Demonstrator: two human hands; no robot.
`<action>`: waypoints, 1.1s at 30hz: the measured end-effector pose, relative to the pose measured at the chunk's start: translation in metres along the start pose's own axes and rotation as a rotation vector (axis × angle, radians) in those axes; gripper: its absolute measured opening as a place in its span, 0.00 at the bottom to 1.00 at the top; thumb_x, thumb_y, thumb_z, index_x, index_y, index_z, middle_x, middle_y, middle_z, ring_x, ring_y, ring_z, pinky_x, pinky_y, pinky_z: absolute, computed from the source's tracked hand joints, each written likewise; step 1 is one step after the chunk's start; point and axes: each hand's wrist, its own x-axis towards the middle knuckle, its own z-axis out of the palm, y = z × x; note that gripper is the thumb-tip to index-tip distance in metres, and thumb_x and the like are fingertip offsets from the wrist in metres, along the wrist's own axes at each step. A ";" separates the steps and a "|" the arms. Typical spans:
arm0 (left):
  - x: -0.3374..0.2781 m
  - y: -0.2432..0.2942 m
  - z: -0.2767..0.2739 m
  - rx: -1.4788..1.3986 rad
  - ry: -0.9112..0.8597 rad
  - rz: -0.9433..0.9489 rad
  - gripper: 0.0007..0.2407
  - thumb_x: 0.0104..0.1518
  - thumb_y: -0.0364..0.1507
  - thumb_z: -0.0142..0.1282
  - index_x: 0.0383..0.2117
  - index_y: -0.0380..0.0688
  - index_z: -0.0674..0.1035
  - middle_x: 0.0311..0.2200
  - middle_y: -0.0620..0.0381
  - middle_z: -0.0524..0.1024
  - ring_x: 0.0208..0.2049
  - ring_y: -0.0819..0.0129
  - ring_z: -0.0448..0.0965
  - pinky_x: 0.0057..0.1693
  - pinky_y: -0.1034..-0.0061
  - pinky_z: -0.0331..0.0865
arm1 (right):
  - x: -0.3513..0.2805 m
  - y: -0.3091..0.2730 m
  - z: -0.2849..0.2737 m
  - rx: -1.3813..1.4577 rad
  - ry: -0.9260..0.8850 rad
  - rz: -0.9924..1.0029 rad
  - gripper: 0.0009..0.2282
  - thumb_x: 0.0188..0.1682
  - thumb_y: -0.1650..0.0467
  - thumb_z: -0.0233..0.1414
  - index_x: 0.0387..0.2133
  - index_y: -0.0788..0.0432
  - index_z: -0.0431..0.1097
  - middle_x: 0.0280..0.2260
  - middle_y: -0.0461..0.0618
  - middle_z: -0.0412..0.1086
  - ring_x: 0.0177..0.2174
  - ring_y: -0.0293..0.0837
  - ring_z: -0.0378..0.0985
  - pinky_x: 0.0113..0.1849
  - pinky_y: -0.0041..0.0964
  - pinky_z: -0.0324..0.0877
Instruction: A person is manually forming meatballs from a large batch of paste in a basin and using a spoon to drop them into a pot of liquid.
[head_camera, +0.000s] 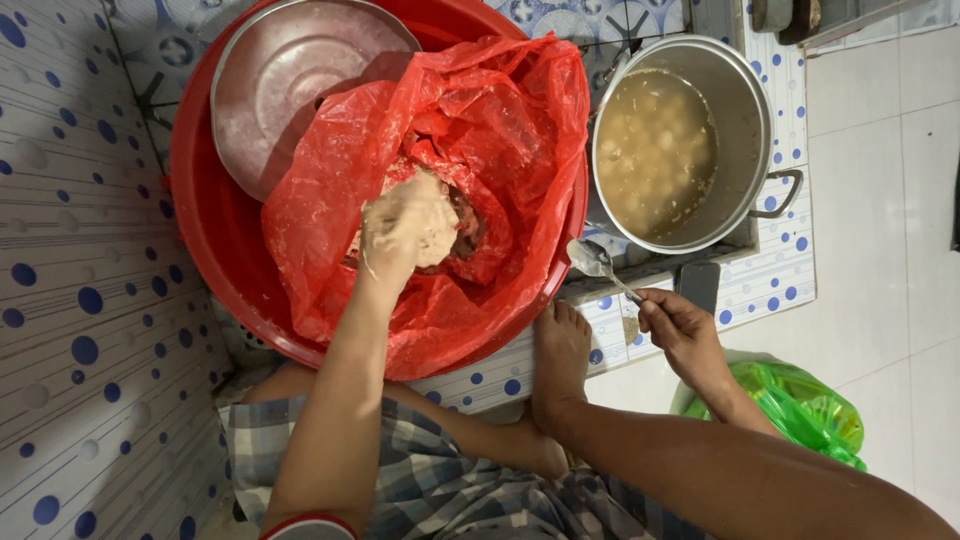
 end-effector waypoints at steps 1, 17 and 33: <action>0.012 0.025 -0.004 -0.198 -0.021 -0.388 0.07 0.63 0.27 0.58 0.38 0.33 0.80 0.24 0.40 0.80 0.25 0.56 0.81 0.33 0.67 0.76 | 0.000 0.000 0.000 0.015 0.005 0.004 0.10 0.56 0.78 0.47 0.46 0.73 0.72 0.18 0.53 0.67 0.15 0.32 0.61 0.18 0.25 0.59; 0.023 0.034 -0.010 -0.265 -0.018 -0.746 0.08 0.48 0.19 0.70 0.21 0.34 0.78 0.15 0.53 0.74 0.21 0.67 0.77 0.29 0.73 0.74 | 0.000 -0.004 0.001 0.026 0.015 0.019 0.10 0.56 0.79 0.46 0.45 0.74 0.72 0.18 0.55 0.67 0.15 0.33 0.61 0.18 0.25 0.59; 0.048 0.074 -0.020 -0.463 -0.063 -0.757 0.13 0.53 0.22 0.70 0.43 0.39 0.80 0.19 0.55 0.78 0.15 0.77 0.73 0.18 0.83 0.71 | 0.000 -0.013 0.002 -0.049 0.004 0.000 0.10 0.57 0.78 0.47 0.45 0.73 0.72 0.19 0.53 0.68 0.16 0.32 0.61 0.18 0.25 0.60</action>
